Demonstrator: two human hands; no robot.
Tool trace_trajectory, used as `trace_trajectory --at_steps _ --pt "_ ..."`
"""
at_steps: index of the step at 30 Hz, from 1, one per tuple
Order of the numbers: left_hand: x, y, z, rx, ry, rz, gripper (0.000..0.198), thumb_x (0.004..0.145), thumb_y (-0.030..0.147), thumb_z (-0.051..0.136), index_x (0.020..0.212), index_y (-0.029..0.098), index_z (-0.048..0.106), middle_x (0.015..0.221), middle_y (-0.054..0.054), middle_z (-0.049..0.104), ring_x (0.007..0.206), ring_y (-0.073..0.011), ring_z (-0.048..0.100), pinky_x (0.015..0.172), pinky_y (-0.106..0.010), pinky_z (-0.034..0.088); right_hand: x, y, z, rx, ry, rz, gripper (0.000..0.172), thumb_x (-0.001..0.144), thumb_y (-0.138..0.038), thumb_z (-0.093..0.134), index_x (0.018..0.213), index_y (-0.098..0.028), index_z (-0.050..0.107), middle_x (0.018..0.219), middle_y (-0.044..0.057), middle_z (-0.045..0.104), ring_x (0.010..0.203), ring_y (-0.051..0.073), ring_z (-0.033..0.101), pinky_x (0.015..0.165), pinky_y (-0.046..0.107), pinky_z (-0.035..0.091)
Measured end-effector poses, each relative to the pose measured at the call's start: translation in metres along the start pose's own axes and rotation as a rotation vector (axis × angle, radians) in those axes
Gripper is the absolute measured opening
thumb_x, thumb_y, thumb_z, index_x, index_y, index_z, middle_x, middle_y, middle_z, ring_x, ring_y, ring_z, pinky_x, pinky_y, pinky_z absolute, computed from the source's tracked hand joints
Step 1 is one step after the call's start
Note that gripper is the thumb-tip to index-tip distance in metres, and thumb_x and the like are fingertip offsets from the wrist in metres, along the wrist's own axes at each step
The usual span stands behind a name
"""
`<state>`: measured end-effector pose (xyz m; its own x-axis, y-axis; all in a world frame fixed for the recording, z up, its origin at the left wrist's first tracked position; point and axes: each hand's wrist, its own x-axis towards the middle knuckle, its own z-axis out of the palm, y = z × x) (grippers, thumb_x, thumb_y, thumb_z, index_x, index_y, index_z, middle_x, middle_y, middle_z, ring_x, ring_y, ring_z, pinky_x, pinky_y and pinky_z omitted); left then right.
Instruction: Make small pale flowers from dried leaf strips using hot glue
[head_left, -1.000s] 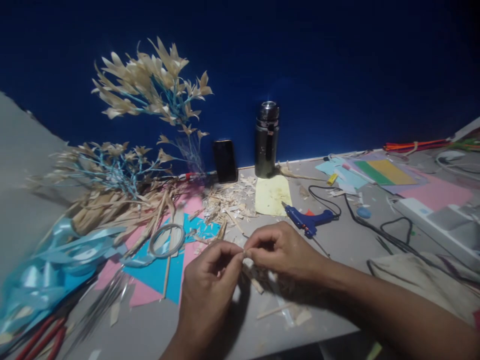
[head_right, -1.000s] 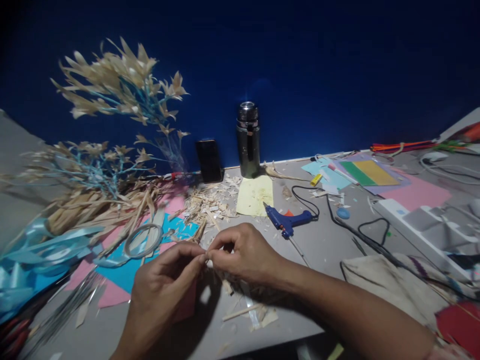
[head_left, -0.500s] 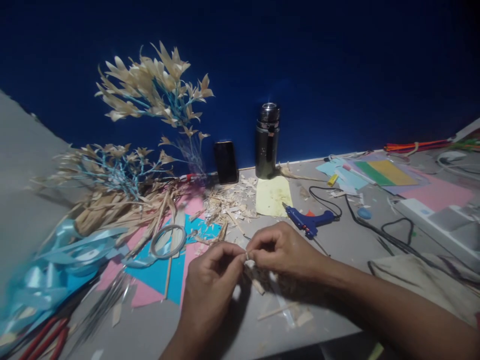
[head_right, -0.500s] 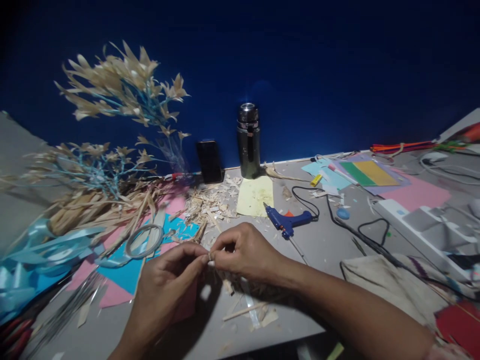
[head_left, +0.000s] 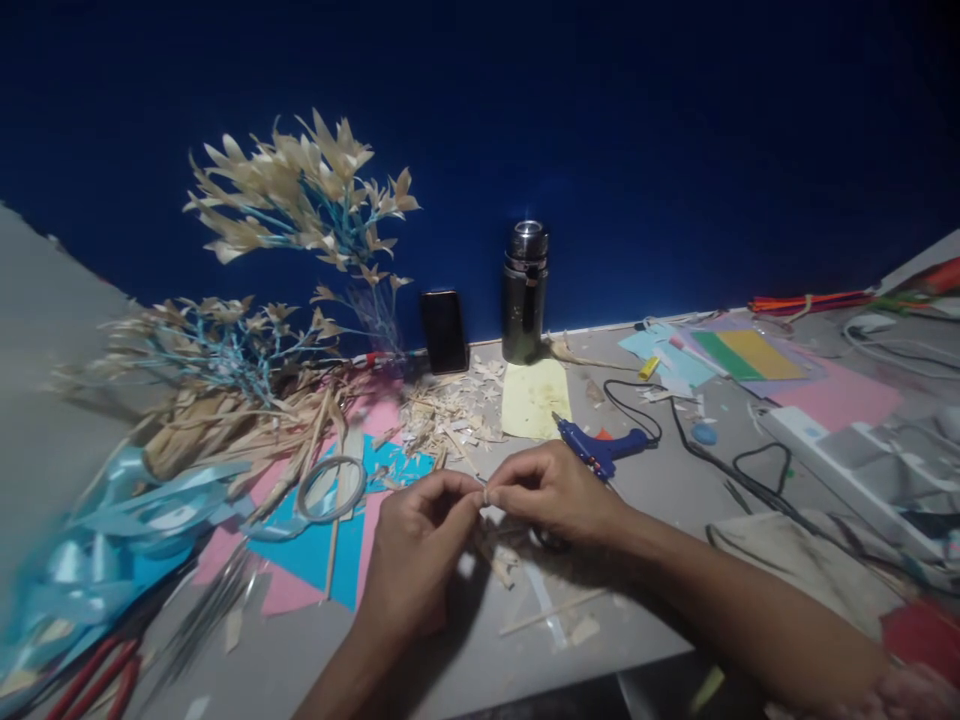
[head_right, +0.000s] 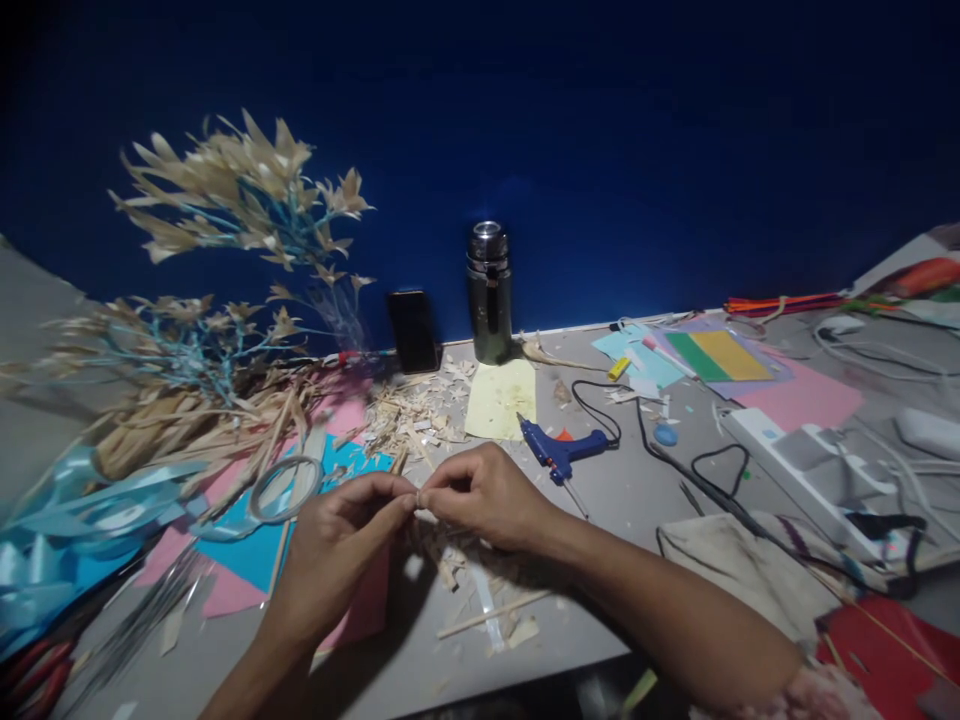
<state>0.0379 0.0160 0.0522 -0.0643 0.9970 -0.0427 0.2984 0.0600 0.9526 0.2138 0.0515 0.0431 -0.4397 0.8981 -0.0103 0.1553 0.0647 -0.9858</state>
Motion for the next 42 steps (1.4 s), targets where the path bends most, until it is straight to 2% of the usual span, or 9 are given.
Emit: trace_trajectory --at_steps 12,22,31,38,42 --pt "0.003 0.0079 0.0008 -0.002 -0.029 -0.007 0.017 0.074 0.034 0.071 0.067 0.017 0.073 0.059 -0.001 0.067 0.054 -0.014 0.056 0.052 -0.024 0.043 0.0007 -0.0035 -0.0043 0.03 -0.021 -0.012 0.016 0.076 -0.024 0.065 0.068 -0.012 0.072 0.056 -0.003 0.051 0.055 0.009 0.042 0.05 0.02 0.032" --pt "-0.0006 0.0075 0.0027 -0.074 -0.061 -0.06 0.017 0.075 0.032 0.07 0.069 0.017 0.074 0.057 -0.001 0.067 0.053 -0.0137 0.056 0.052 -0.023 0.043 -0.0007 -0.0024 -0.0005 0.023 0.03 -0.015 0.014 0.072 -0.017 0.063 0.063 -0.013 0.072 0.052 -0.004 0.052 0.052 0.008 0.041 0.05 0.019 0.032" --pt "0.0008 0.0041 0.002 0.043 -0.034 0.003 0.017 0.077 0.031 0.069 0.069 0.018 0.075 0.063 -0.002 0.071 0.062 -0.0164 0.062 0.058 -0.025 0.046 -0.0043 -0.0041 0.0028 -0.156 0.094 -0.085 0.016 0.075 -0.013 0.062 0.068 -0.014 0.076 0.061 0.0 0.067 0.06 0.012 0.057 0.059 0.022 0.04" --pt "-0.0003 0.0028 0.002 0.105 -0.021 0.038 0.017 0.079 0.032 0.069 0.071 0.019 0.077 0.064 -0.003 0.073 0.063 -0.0184 0.065 0.057 -0.025 0.047 -0.0056 -0.005 0.0006 -0.236 0.068 -0.096 0.016 0.08 -0.013 0.063 0.073 -0.014 0.078 0.066 0.002 0.071 0.063 0.013 0.061 0.06 0.022 0.04" --pt "-0.0012 0.0015 0.004 0.143 -0.006 0.086 0.018 0.081 0.031 0.067 0.073 0.02 0.078 0.065 -0.002 0.074 0.064 -0.0181 0.065 0.059 -0.026 0.047 -0.0056 -0.0024 0.0017 -0.225 0.105 -0.092 0.015 0.078 -0.012 0.063 0.072 -0.014 0.077 0.065 0.001 0.07 0.063 0.014 0.06 0.059 0.022 0.04"
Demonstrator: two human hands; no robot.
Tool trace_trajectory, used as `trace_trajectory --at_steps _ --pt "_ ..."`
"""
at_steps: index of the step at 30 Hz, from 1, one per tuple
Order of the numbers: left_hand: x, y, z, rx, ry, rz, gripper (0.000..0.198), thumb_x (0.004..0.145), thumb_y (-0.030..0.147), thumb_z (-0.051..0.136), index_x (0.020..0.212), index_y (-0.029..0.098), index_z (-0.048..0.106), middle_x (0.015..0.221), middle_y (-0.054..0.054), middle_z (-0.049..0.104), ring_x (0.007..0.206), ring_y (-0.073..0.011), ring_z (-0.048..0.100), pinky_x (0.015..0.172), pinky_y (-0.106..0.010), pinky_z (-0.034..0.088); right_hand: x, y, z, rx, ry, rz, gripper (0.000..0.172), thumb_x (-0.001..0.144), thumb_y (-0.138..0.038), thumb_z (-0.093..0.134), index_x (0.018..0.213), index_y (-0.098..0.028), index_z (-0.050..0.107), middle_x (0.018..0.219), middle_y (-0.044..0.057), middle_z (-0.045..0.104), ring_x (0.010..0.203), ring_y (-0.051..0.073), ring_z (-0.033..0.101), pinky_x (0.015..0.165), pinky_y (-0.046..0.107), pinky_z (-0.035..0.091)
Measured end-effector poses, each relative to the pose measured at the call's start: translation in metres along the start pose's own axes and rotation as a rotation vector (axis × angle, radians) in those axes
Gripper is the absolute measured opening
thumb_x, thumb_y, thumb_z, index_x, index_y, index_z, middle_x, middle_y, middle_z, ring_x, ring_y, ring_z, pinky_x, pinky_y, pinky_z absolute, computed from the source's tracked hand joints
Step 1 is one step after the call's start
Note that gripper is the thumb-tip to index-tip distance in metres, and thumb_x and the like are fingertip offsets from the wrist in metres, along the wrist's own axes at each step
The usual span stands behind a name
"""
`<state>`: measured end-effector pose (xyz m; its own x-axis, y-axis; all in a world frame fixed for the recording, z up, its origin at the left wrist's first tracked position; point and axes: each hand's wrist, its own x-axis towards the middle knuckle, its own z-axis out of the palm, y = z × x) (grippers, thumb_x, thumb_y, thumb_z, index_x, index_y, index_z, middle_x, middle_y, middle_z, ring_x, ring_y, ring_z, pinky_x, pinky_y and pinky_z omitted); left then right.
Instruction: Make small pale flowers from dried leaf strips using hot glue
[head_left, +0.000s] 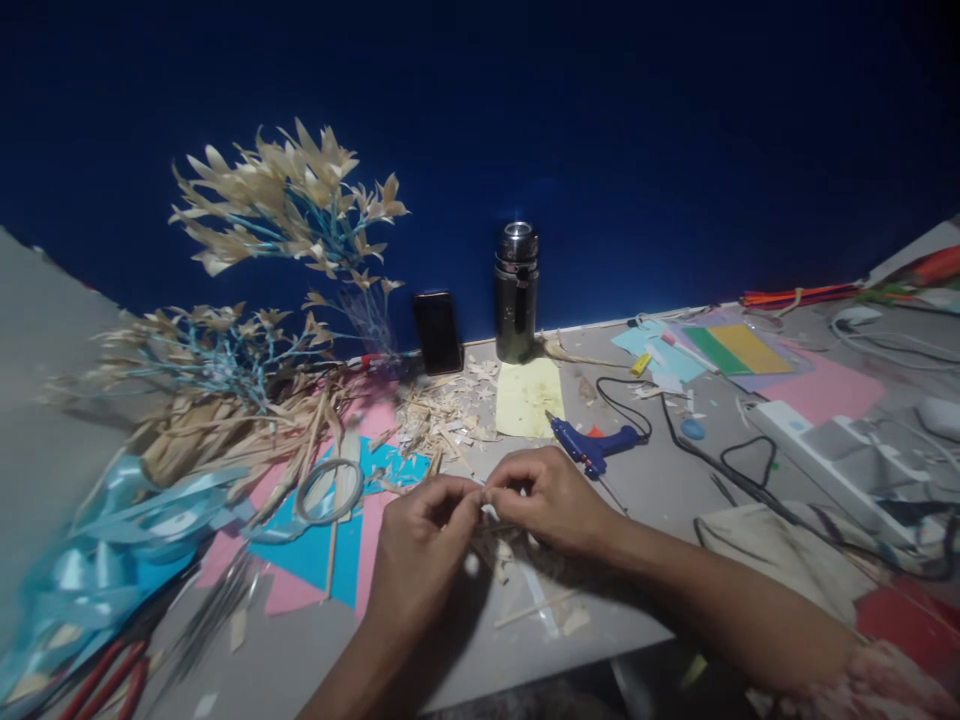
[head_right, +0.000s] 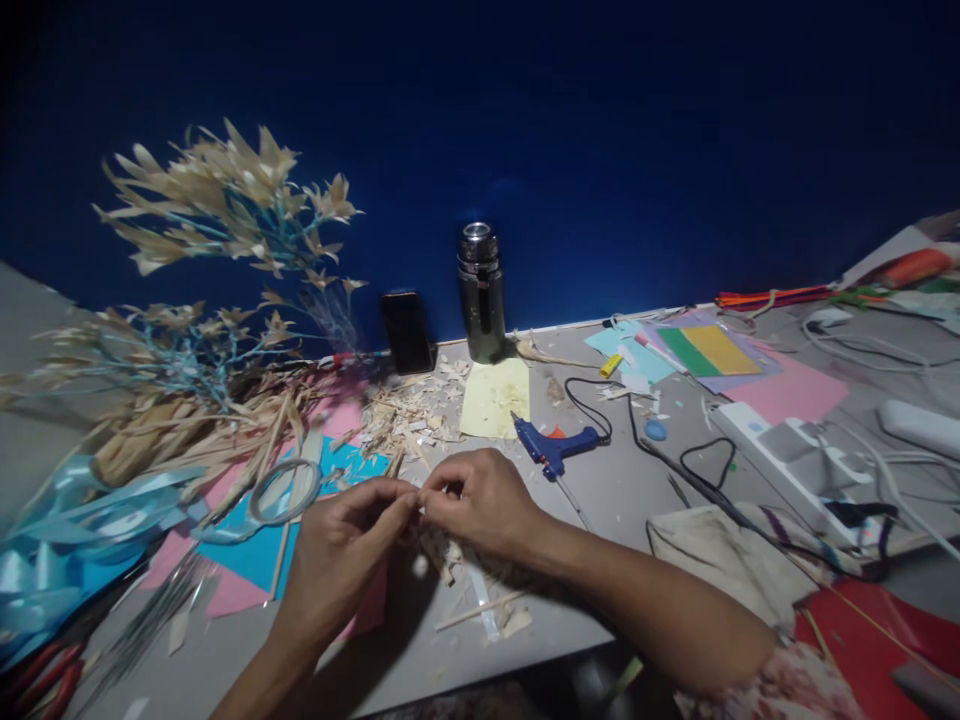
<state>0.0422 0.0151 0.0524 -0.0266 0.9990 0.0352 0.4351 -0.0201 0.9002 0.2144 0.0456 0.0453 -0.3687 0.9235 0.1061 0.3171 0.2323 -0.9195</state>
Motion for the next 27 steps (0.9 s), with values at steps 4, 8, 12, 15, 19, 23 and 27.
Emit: trace_trajectory --at_steps 4,8,12,15,19,23,27 --pt "-0.0006 0.0 0.0026 0.017 0.019 0.016 0.017 0.081 0.03 0.066 0.072 0.02 0.077 0.065 -0.001 0.073 0.063 -0.0178 0.065 0.06 -0.026 0.047 -0.0003 0.0029 0.0037 -0.01 0.029 0.017 0.014 0.075 -0.011 0.064 0.07 -0.014 0.076 0.065 0.001 0.07 0.064 0.015 0.061 0.061 0.023 0.042" --pt "-0.0007 0.0001 0.0042 0.035 0.027 -0.001 0.017 0.08 0.029 0.065 0.07 0.02 0.075 0.066 -0.001 0.073 0.064 -0.0173 0.064 0.061 -0.025 0.046 -0.0007 0.0045 0.0066 -0.025 0.057 0.003 0.015 0.074 -0.01 0.063 0.066 -0.015 0.074 0.063 0.001 0.068 0.063 0.014 0.06 0.061 0.023 0.041" --pt "-0.0008 -0.0012 0.0042 0.03 0.02 -0.004 0.017 0.082 0.029 0.065 0.073 0.02 0.076 0.067 -0.001 0.073 0.065 -0.0174 0.064 0.062 -0.025 0.047 -0.0011 0.0034 0.0056 -0.023 0.052 -0.002 0.015 0.074 -0.01 0.062 0.067 -0.015 0.074 0.064 0.001 0.069 0.063 0.014 0.06 0.06 0.023 0.04" --pt "-0.0013 -0.0025 0.0028 -0.005 0.0 -0.002 0.018 0.083 0.03 0.065 0.075 0.02 0.077 0.068 -0.001 0.074 0.065 -0.0183 0.065 0.062 -0.026 0.048 -0.0014 0.0019 0.0034 -0.039 0.022 -0.009 0.015 0.077 -0.012 0.062 0.07 -0.015 0.075 0.066 0.001 0.07 0.064 0.014 0.061 0.06 0.023 0.041" --pt "-0.0023 -0.0029 0.0016 -0.012 0.009 0.021 0.018 0.083 0.032 0.066 0.074 0.021 0.078 0.068 -0.002 0.074 0.065 -0.0186 0.066 0.061 -0.026 0.049 -0.0017 0.0008 0.0016 -0.041 0.004 -0.024 0.015 0.079 -0.013 0.062 0.072 -0.014 0.075 0.066 0.002 0.07 0.063 0.014 0.06 0.061 0.023 0.042" --pt "-0.0034 -0.0028 0.0029 -0.012 0.014 0.024 0.018 0.083 0.032 0.066 0.074 0.021 0.077 0.068 -0.002 0.074 0.065 -0.0184 0.066 0.061 -0.025 0.049 -0.0021 0.0008 0.0017 -0.03 0.013 -0.02 0.016 0.078 -0.012 0.061 0.07 -0.015 0.075 0.066 0.002 0.07 0.064 0.015 0.062 0.061 0.023 0.042" --pt "-0.0044 -0.0024 0.0043 -0.018 0.0 0.011 0.02 0.084 0.034 0.066 0.074 0.02 0.076 0.069 -0.002 0.074 0.067 -0.0188 0.067 0.062 -0.026 0.049 -0.0024 0.0008 0.003 -0.016 0.048 -0.03 0.017 0.075 -0.009 0.06 0.067 -0.015 0.073 0.065 0.001 0.07 0.065 0.015 0.063 0.062 0.024 0.042"
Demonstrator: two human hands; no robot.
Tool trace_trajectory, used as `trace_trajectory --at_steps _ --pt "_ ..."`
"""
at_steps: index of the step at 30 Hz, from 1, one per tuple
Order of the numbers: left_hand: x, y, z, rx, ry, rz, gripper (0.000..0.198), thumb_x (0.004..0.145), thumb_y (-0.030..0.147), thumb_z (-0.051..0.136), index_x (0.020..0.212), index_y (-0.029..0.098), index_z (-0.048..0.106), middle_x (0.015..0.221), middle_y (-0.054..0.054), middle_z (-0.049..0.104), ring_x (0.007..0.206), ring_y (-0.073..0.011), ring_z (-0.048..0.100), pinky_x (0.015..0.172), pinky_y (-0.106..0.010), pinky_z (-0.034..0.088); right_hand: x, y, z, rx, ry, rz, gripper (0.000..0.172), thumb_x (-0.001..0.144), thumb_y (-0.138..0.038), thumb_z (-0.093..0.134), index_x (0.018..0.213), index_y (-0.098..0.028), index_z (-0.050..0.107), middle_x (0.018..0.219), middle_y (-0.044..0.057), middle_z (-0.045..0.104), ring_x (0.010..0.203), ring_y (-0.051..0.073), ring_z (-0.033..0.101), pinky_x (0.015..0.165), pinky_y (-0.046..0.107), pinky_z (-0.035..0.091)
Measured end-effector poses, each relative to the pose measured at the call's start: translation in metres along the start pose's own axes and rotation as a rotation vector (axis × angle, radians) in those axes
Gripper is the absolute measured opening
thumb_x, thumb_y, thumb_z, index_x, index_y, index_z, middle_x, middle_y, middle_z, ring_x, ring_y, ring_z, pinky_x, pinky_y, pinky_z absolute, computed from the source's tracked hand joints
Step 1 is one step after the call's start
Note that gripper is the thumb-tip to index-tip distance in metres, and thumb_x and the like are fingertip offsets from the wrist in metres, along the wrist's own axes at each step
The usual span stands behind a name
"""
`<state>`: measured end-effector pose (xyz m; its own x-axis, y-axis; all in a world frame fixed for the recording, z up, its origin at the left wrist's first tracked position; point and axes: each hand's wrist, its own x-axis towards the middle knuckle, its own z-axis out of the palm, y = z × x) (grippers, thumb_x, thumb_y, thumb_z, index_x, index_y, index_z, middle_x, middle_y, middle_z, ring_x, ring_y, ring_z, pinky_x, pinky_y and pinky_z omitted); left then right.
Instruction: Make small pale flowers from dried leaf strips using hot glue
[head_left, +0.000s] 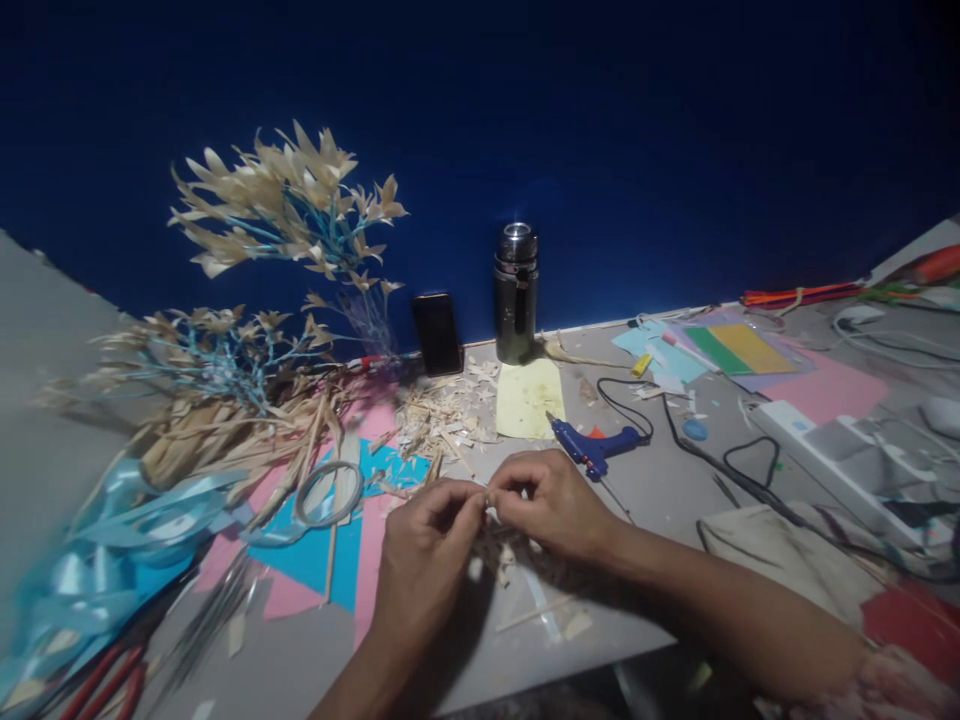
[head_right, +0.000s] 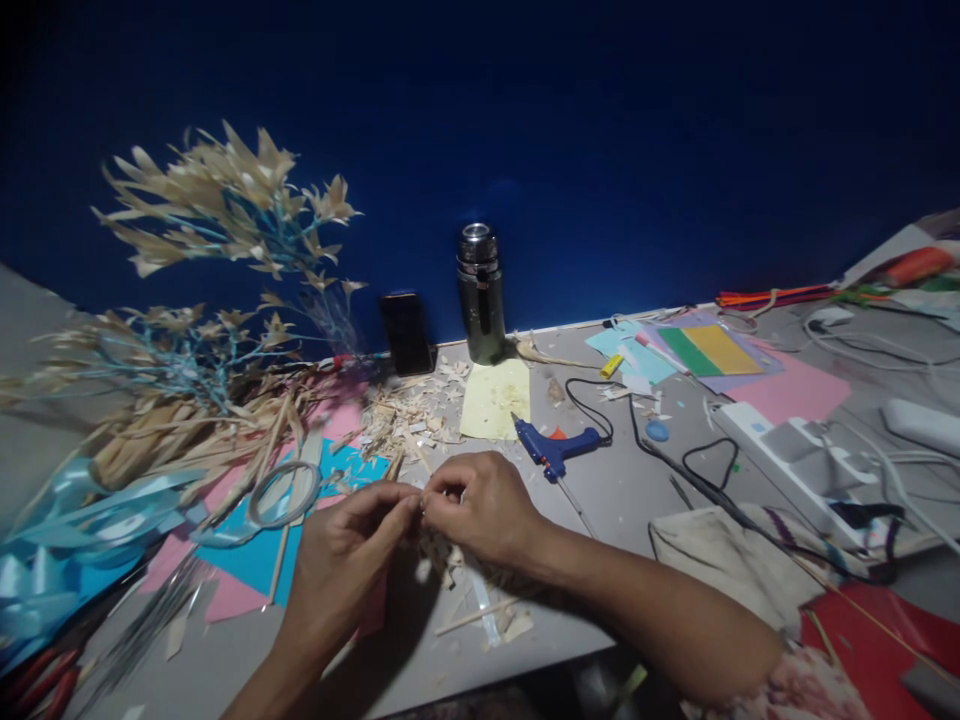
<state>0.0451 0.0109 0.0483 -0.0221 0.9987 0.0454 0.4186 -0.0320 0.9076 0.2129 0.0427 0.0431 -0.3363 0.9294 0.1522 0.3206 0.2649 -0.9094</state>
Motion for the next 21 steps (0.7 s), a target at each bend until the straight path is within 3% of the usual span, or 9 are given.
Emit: trace_trajectory --at_steps 11,21 --pt "0.0015 0.0021 0.0025 0.055 0.027 0.013 0.018 0.082 0.03 0.063 0.071 0.02 0.074 0.07 -0.002 0.073 0.067 -0.0185 0.065 0.065 -0.028 0.047 -0.0041 0.0053 0.0096 -0.103 0.083 -0.092 0.017 0.075 -0.01 0.061 0.063 -0.016 0.071 0.064 0.003 0.07 0.061 0.015 0.06 0.063 0.025 0.042" --pt "0.0034 -0.0028 0.0025 0.0 0.035 -0.019 0.019 0.082 0.031 0.064 0.07 0.02 0.074 0.064 0.001 0.07 0.062 -0.0154 0.061 0.059 -0.024 0.044 -0.0029 0.006 0.0081 -0.048 0.068 -0.033 0.016 0.076 -0.013 0.062 0.064 -0.016 0.072 0.064 0.002 0.07 0.062 0.015 0.061 0.062 0.024 0.041"
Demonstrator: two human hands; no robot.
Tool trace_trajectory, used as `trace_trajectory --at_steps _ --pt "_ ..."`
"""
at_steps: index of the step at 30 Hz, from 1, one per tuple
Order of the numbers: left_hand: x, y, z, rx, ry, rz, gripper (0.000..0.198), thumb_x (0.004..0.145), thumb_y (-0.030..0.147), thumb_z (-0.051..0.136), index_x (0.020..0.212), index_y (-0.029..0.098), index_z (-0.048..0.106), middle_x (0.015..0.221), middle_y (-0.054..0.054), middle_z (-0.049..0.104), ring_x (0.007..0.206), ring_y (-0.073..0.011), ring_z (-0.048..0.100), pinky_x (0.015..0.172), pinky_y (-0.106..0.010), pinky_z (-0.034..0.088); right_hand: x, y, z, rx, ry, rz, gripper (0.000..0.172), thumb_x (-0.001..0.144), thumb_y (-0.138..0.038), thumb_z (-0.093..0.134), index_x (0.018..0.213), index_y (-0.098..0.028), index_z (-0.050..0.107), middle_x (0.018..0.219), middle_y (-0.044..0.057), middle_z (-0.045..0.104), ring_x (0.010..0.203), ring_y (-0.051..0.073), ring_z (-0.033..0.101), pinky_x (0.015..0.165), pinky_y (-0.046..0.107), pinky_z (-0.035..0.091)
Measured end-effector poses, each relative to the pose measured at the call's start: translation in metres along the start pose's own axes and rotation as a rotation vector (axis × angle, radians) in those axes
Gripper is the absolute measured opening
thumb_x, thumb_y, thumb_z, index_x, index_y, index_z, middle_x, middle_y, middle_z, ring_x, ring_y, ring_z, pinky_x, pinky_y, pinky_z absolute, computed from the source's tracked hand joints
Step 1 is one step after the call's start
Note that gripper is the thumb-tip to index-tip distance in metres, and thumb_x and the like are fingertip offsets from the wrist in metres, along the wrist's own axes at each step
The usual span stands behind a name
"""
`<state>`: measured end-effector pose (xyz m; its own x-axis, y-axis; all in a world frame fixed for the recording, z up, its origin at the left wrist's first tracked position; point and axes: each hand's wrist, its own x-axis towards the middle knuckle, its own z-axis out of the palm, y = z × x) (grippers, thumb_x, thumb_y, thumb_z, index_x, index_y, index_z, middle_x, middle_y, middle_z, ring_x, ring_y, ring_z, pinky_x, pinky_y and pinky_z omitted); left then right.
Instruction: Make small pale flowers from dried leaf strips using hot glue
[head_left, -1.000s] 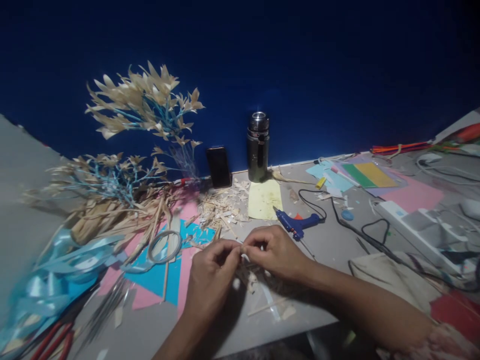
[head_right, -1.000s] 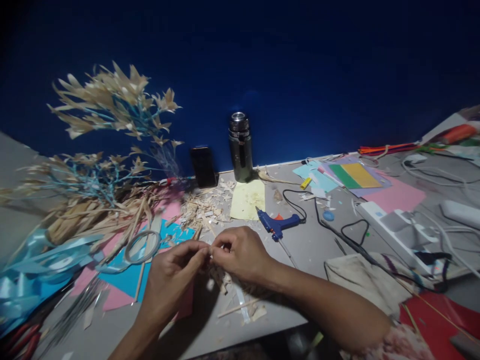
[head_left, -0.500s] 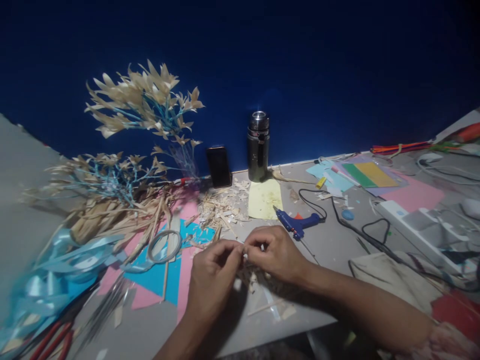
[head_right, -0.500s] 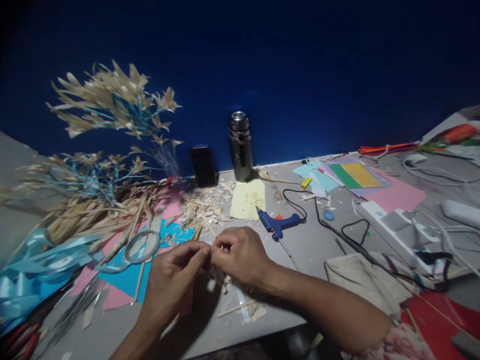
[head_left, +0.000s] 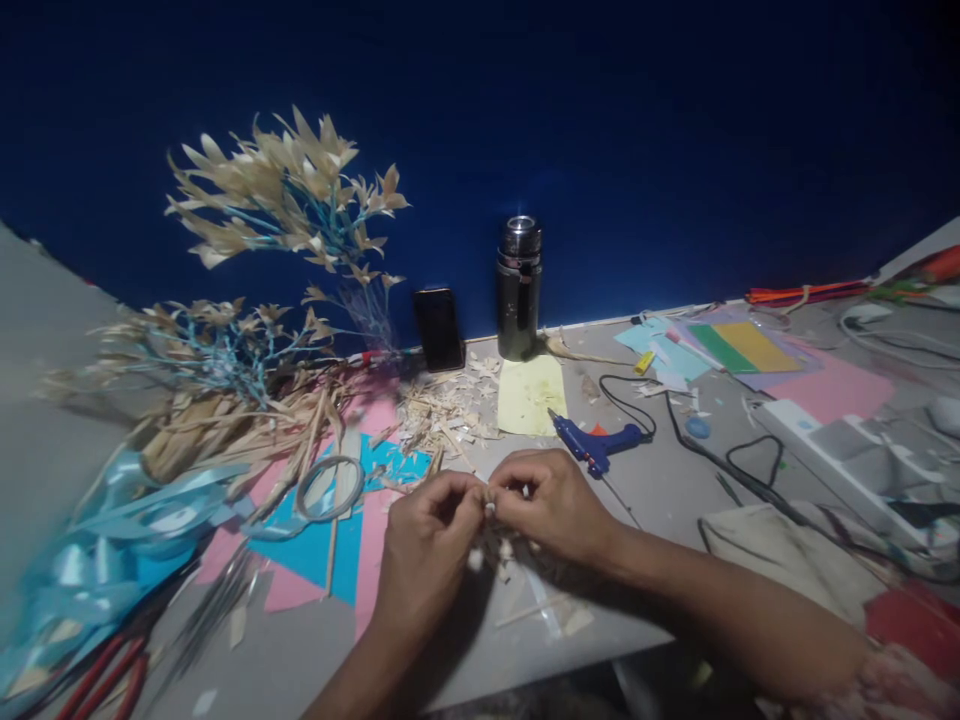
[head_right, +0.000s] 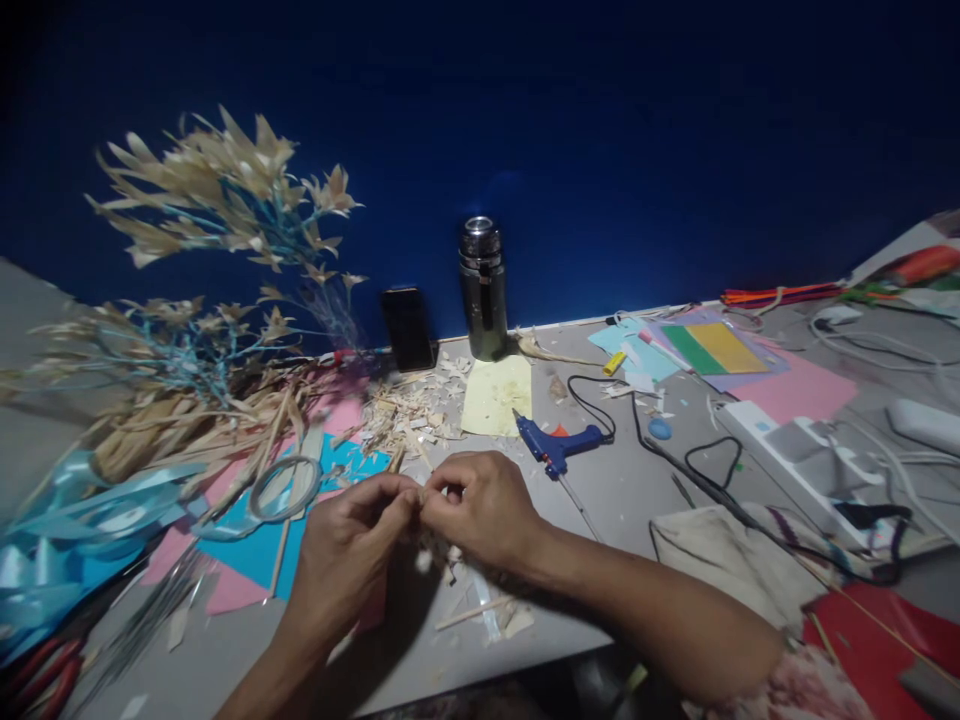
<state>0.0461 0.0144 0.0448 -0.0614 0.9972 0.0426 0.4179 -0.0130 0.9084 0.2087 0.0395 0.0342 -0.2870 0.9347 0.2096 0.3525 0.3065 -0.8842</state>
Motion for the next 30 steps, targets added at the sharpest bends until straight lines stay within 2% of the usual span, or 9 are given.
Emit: trace_trajectory --at_steps 9,15,19,21,26,30 --pt "0.001 -0.005 0.0 -0.13 0.024 -0.064 0.016 0.078 0.031 0.07 0.069 0.019 0.075 0.062 -0.001 0.071 0.057 -0.0155 0.062 0.055 -0.024 0.048 0.002 -0.008 -0.004 -0.004 -0.03 0.137 0.011 0.076 -0.015 0.064 0.071 -0.017 0.073 0.068 0.001 0.072 0.065 0.015 0.063 0.059 0.023 0.041" --pt "-0.003 -0.009 0.008 -0.077 0.118 0.045 0.016 0.083 0.03 0.068 0.072 0.02 0.075 0.067 0.0 0.072 0.062 -0.0155 0.064 0.059 -0.024 0.048 0.003 -0.01 -0.004 -0.006 -0.019 0.17 0.008 0.075 -0.019 0.066 0.076 -0.016 0.073 0.069 0.001 0.07 0.063 0.014 0.06 0.057 0.022 0.04" --pt "-0.007 -0.005 0.013 -0.043 0.167 0.147 0.014 0.083 0.025 0.067 0.072 0.021 0.075 0.071 0.0 0.073 0.067 -0.0149 0.065 0.065 -0.023 0.049 0.003 -0.007 -0.004 -0.019 0.002 0.158 0.007 0.072 -0.014 0.063 0.072 -0.016 0.071 0.067 0.0 0.068 0.062 0.014 0.058 0.056 0.022 0.039" --pt "-0.008 -0.003 0.014 -0.069 0.144 0.111 0.014 0.082 0.026 0.068 0.072 0.021 0.075 0.069 0.0 0.073 0.065 -0.0147 0.064 0.063 -0.023 0.048 0.003 -0.006 -0.004 -0.011 0.012 0.149 0.008 0.071 -0.013 0.062 0.068 -0.016 0.069 0.065 0.0 0.067 0.062 0.014 0.058 0.056 0.022 0.039" --pt "-0.006 -0.003 0.014 -0.22 0.066 -0.09 0.017 0.08 0.032 0.07 0.071 0.019 0.073 0.059 0.001 0.069 0.054 -0.0138 0.062 0.053 -0.022 0.046 0.004 -0.006 -0.005 0.077 -0.02 0.174 0.011 0.071 -0.012 0.06 0.064 -0.016 0.068 0.063 0.001 0.07 0.062 0.015 0.06 0.056 0.022 0.04" --pt "-0.005 -0.002 0.015 -0.286 0.059 -0.125 0.016 0.078 0.031 0.071 0.071 0.018 0.073 0.059 0.001 0.07 0.055 -0.0135 0.063 0.054 -0.021 0.047 0.005 -0.006 -0.005 0.146 -0.047 0.178 0.012 0.071 -0.013 0.059 0.064 -0.016 0.068 0.062 0.002 0.072 0.062 0.015 0.061 0.056 0.022 0.04"
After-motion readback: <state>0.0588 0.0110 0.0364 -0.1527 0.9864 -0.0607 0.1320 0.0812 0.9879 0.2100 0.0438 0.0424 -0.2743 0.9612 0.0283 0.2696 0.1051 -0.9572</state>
